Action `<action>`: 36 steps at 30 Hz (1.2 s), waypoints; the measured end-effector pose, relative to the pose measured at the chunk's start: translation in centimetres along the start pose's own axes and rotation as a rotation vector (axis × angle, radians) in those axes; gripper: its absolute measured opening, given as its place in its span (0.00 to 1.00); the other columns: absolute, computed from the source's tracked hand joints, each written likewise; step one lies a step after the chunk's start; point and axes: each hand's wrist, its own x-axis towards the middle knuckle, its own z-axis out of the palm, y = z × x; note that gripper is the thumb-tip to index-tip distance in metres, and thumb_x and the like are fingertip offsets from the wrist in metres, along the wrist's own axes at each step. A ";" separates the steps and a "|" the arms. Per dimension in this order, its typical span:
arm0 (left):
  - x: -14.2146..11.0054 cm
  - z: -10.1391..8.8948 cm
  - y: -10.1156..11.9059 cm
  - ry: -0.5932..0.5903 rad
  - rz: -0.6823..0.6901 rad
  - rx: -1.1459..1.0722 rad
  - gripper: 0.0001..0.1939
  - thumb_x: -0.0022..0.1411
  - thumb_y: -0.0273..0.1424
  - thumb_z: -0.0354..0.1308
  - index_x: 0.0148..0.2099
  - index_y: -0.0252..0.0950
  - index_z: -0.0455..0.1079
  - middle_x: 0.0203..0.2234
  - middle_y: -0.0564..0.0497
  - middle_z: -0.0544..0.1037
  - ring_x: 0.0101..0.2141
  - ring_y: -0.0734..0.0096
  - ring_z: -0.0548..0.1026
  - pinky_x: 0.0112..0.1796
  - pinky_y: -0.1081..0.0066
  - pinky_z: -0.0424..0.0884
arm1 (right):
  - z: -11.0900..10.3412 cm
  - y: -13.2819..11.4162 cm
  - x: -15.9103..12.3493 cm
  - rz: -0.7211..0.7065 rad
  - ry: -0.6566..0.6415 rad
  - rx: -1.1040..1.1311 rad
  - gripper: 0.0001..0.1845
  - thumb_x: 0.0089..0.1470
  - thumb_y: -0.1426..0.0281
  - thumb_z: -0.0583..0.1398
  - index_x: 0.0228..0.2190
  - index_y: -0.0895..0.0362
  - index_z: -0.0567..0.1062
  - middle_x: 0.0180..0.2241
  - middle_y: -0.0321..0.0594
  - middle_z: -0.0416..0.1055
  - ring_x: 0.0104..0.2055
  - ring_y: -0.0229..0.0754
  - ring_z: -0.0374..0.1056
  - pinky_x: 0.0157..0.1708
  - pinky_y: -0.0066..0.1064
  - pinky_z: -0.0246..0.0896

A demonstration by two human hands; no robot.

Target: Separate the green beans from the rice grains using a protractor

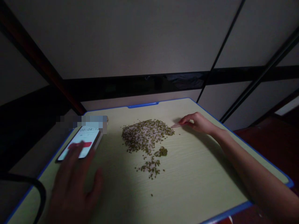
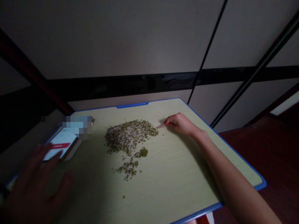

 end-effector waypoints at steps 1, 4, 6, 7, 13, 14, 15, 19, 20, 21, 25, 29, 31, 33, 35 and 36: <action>1.0 0.2 0.6 -0.011 0.023 0.042 0.25 0.54 0.23 0.56 0.55 0.36 0.59 0.58 0.44 0.59 0.56 0.53 0.60 0.54 0.53 0.61 | 0.0 0.0 0.0 0.001 0.000 0.006 0.13 0.46 0.78 0.55 0.28 0.56 0.78 0.30 0.40 0.78 0.33 0.43 0.74 0.35 0.35 0.68; 2.7 0.8 2.5 -0.017 0.201 -0.037 0.16 0.53 0.21 0.55 0.45 0.36 0.66 0.46 0.45 0.72 0.47 0.62 0.71 0.46 0.63 0.70 | 0.1 0.2 0.0 -0.004 0.006 0.022 0.13 0.45 0.77 0.55 0.28 0.55 0.78 0.30 0.39 0.78 0.33 0.43 0.74 0.35 0.34 0.67; 3.1 1.5 3.4 -0.001 0.286 -0.118 0.12 0.53 0.20 0.55 0.41 0.37 0.68 0.38 0.48 0.76 0.40 0.67 0.75 0.42 0.69 0.72 | 0.2 0.5 0.0 -0.005 0.007 0.029 0.13 0.45 0.77 0.55 0.28 0.55 0.78 0.30 0.39 0.78 0.33 0.43 0.74 0.35 0.34 0.67; 3.2 2.0 3.8 -0.004 0.282 -0.161 0.11 0.54 0.20 0.53 0.40 0.37 0.68 0.34 0.49 0.77 0.37 0.69 0.75 0.41 0.70 0.72 | 0.2 0.5 0.0 -0.008 0.007 0.032 0.12 0.45 0.76 0.55 0.28 0.55 0.78 0.30 0.39 0.79 0.33 0.44 0.74 0.35 0.34 0.67; 4.4 3.9 4.5 -0.168 0.191 -0.235 0.09 0.57 0.22 0.48 0.32 0.35 0.69 0.25 0.50 0.77 0.26 0.73 0.74 0.31 0.73 0.72 | -0.3 0.4 -0.2 -0.036 -0.022 0.029 0.13 0.46 0.77 0.55 0.28 0.57 0.79 0.30 0.41 0.79 0.34 0.44 0.75 0.34 0.33 0.67; 4.5 4.0 4.4 -0.217 0.152 -0.236 0.10 0.58 0.23 0.46 0.31 0.35 0.68 0.24 0.51 0.76 0.25 0.73 0.74 0.29 0.74 0.71 | -0.4 0.3 -0.2 -0.038 -0.035 0.026 0.12 0.47 0.77 0.55 0.29 0.57 0.79 0.30 0.41 0.79 0.33 0.44 0.75 0.34 0.32 0.67; 4.6 4.0 4.2 -0.262 0.115 -0.241 0.11 0.58 0.23 0.45 0.31 0.35 0.68 0.23 0.51 0.75 0.25 0.74 0.73 0.28 0.74 0.71 | -0.6 0.2 -0.2 -0.038 -0.049 0.024 0.12 0.47 0.76 0.55 0.29 0.57 0.79 0.31 0.42 0.79 0.33 0.44 0.75 0.34 0.32 0.67; 4.6 3.7 3.2 -0.348 0.022 -0.243 0.12 0.59 0.26 0.44 0.30 0.37 0.67 0.22 0.53 0.73 0.24 0.75 0.71 0.28 0.75 0.68 | -1.2 -0.1 -0.3 -0.030 -0.095 0.037 0.11 0.49 0.74 0.55 0.28 0.58 0.78 0.30 0.44 0.79 0.33 0.45 0.75 0.34 0.34 0.68; 4.6 3.7 2.9 -0.356 0.005 -0.234 0.11 0.59 0.26 0.44 0.30 0.37 0.67 0.23 0.53 0.73 0.25 0.75 0.71 0.28 0.75 0.68 | -1.3 -0.1 -0.4 -0.030 -0.103 0.045 0.10 0.49 0.74 0.56 0.27 0.57 0.78 0.30 0.43 0.79 0.33 0.45 0.75 0.34 0.34 0.68; 4.6 3.7 2.5 -0.365 -0.015 -0.223 0.11 0.59 0.27 0.44 0.30 0.37 0.67 0.24 0.53 0.73 0.25 0.75 0.72 0.29 0.75 0.68 | -1.4 -0.2 -0.4 -0.031 -0.113 0.054 0.10 0.49 0.73 0.56 0.27 0.57 0.78 0.29 0.43 0.79 0.32 0.45 0.75 0.33 0.33 0.68; 4.9 3.9 1.3 -0.451 -0.141 -0.180 0.09 0.59 0.29 0.45 0.31 0.38 0.66 0.26 0.52 0.74 0.27 0.72 0.73 0.30 0.74 0.68 | -1.9 -0.6 -0.7 -0.054 -0.166 0.086 0.10 0.50 0.74 0.56 0.27 0.56 0.79 0.29 0.41 0.79 0.32 0.44 0.75 0.33 0.32 0.68; 5.9 4.5 1.5 -0.596 -0.271 -0.033 0.09 0.59 0.30 0.44 0.35 0.37 0.65 0.30 0.50 0.75 0.30 0.68 0.73 0.30 0.71 0.67 | -2.0 -0.9 -0.8 -0.049 -0.138 0.036 0.11 0.50 0.73 0.55 0.29 0.58 0.78 0.30 0.43 0.79 0.32 0.44 0.75 0.34 0.33 0.68; 6.4 4.8 2.0 -0.651 -0.286 0.057 0.09 0.60 0.29 0.43 0.36 0.37 0.64 0.33 0.49 0.74 0.32 0.67 0.74 0.31 0.70 0.66 | -1.9 -1.0 -0.8 -0.040 -0.111 0.012 0.12 0.51 0.72 0.55 0.30 0.59 0.78 0.30 0.44 0.79 0.33 0.45 0.74 0.34 0.33 0.68; 7.0 5.1 2.4 -0.665 -0.257 0.146 0.11 0.61 0.30 0.40 0.39 0.36 0.63 0.36 0.48 0.74 0.34 0.64 0.74 0.31 0.68 0.66 | -1.8 -1.0 -0.7 -0.033 -0.101 0.005 0.12 0.51 0.71 0.54 0.30 0.60 0.78 0.31 0.45 0.78 0.33 0.45 0.74 0.34 0.33 0.68; 7.4 5.5 2.7 -0.682 -0.239 0.219 0.13 0.62 0.30 0.39 0.42 0.36 0.63 0.37 0.47 0.73 0.34 0.63 0.74 0.30 0.68 0.65 | -1.7 -1.0 -0.7 -0.025 -0.085 0.004 0.13 0.52 0.71 0.54 0.31 0.61 0.78 0.31 0.46 0.78 0.33 0.45 0.74 0.34 0.34 0.68; 7.6 5.6 2.8 -0.686 -0.232 0.241 0.13 0.62 0.30 0.38 0.42 0.36 0.62 0.37 0.46 0.73 0.34 0.63 0.74 0.29 0.68 0.65 | -1.7 -0.9 -0.7 -0.021 -0.076 0.005 0.13 0.52 0.71 0.54 0.30 0.61 0.78 0.31 0.46 0.78 0.33 0.45 0.74 0.34 0.34 0.68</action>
